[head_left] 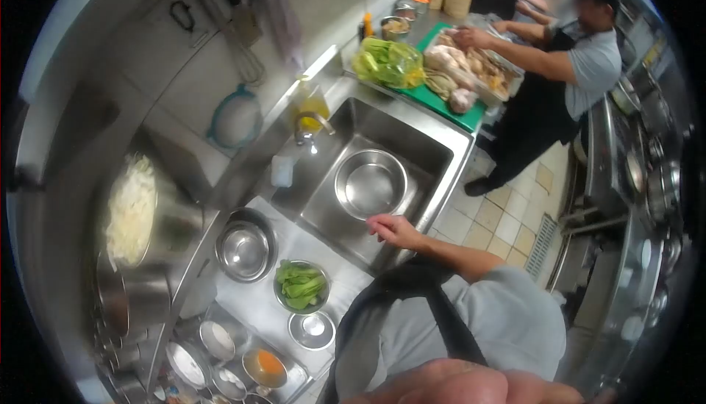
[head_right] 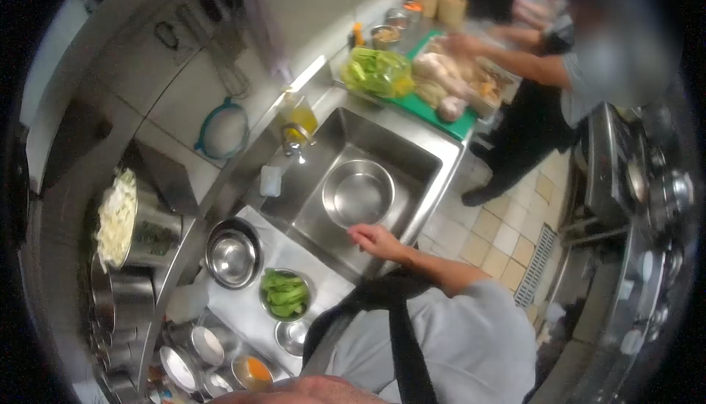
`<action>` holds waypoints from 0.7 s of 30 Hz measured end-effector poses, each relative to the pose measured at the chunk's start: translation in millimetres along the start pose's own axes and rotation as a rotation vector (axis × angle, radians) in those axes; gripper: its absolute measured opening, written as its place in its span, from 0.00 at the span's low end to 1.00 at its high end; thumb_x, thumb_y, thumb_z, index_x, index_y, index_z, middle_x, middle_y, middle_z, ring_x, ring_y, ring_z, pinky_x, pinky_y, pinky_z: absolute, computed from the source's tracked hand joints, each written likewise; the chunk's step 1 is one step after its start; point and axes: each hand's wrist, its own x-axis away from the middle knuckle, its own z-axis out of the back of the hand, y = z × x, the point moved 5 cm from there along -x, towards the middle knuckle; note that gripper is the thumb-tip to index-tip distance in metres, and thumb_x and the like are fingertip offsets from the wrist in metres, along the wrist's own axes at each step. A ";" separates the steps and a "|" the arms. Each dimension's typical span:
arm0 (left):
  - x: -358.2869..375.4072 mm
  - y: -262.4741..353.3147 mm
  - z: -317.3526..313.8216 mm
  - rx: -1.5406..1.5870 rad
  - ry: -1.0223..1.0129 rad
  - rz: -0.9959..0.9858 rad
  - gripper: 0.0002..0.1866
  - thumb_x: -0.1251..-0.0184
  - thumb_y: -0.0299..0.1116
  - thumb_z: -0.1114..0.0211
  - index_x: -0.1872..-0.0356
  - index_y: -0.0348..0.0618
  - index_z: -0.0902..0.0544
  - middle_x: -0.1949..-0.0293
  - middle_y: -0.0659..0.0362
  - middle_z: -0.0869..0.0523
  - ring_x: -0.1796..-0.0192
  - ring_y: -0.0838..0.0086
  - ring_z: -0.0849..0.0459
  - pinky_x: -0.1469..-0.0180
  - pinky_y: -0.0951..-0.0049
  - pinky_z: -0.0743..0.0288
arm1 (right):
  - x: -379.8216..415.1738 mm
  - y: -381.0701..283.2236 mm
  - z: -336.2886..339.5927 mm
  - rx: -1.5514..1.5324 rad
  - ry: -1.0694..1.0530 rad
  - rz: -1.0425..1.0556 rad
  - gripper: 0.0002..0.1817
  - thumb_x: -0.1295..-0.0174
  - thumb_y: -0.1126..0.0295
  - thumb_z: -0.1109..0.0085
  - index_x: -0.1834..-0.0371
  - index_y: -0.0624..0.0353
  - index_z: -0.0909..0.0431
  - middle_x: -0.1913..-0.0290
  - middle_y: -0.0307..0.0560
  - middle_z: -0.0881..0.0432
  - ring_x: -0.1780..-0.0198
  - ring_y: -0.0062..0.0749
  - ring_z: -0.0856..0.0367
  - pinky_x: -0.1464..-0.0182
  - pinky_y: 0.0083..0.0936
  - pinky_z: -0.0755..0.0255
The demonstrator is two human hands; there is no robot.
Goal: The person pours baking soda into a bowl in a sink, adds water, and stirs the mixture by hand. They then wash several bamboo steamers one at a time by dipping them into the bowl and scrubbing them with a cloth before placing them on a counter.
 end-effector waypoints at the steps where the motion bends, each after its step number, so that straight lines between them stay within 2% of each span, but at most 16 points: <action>1: 20.0 11.3 -4.4 0.026 -0.015 0.000 0.41 0.39 0.58 0.26 0.32 0.46 0.33 0.35 0.46 0.24 0.41 0.56 0.18 0.47 0.52 0.15 | 2.2 -2.2 -3.3 0.007 -0.026 0.003 0.16 0.22 0.65 0.45 0.38 0.59 0.19 0.58 0.43 0.11 0.64 0.24 0.15 0.59 0.25 0.18; 8: 141.6 48.3 -16.6 0.191 -0.142 0.030 0.41 0.38 0.57 0.26 0.31 0.47 0.34 0.34 0.46 0.25 0.39 0.55 0.18 0.45 0.50 0.17 | 5.8 -2.8 0.6 0.036 -0.036 0.019 0.16 0.22 0.64 0.46 0.38 0.58 0.19 0.59 0.43 0.11 0.65 0.24 0.15 0.59 0.24 0.18; 10: 170.1 54.2 -14.9 0.233 -0.188 0.041 0.41 0.38 0.57 0.27 0.31 0.48 0.34 0.34 0.46 0.25 0.39 0.55 0.19 0.45 0.50 0.17 | 4.2 1.1 7.5 0.057 -0.007 0.009 0.15 0.22 0.65 0.45 0.39 0.57 0.18 0.60 0.40 0.12 0.65 0.21 0.15 0.60 0.22 0.18; 13: 201.2 66.4 -13.5 0.293 -0.243 0.060 0.41 0.38 0.57 0.27 0.31 0.48 0.34 0.34 0.46 0.26 0.39 0.55 0.19 0.44 0.49 0.18 | 0.7 8.0 12.5 0.031 -0.005 0.018 0.16 0.22 0.64 0.47 0.38 0.57 0.19 0.58 0.42 0.11 0.64 0.24 0.14 0.59 0.25 0.18; 21: 266.8 68.9 6.1 0.385 -0.353 0.115 0.41 0.37 0.56 0.27 0.30 0.50 0.35 0.32 0.46 0.27 0.37 0.54 0.20 0.42 0.47 0.19 | -0.1 10.0 7.6 0.034 -0.047 0.076 0.16 0.23 0.66 0.46 0.38 0.58 0.19 0.58 0.42 0.11 0.64 0.24 0.14 0.58 0.25 0.18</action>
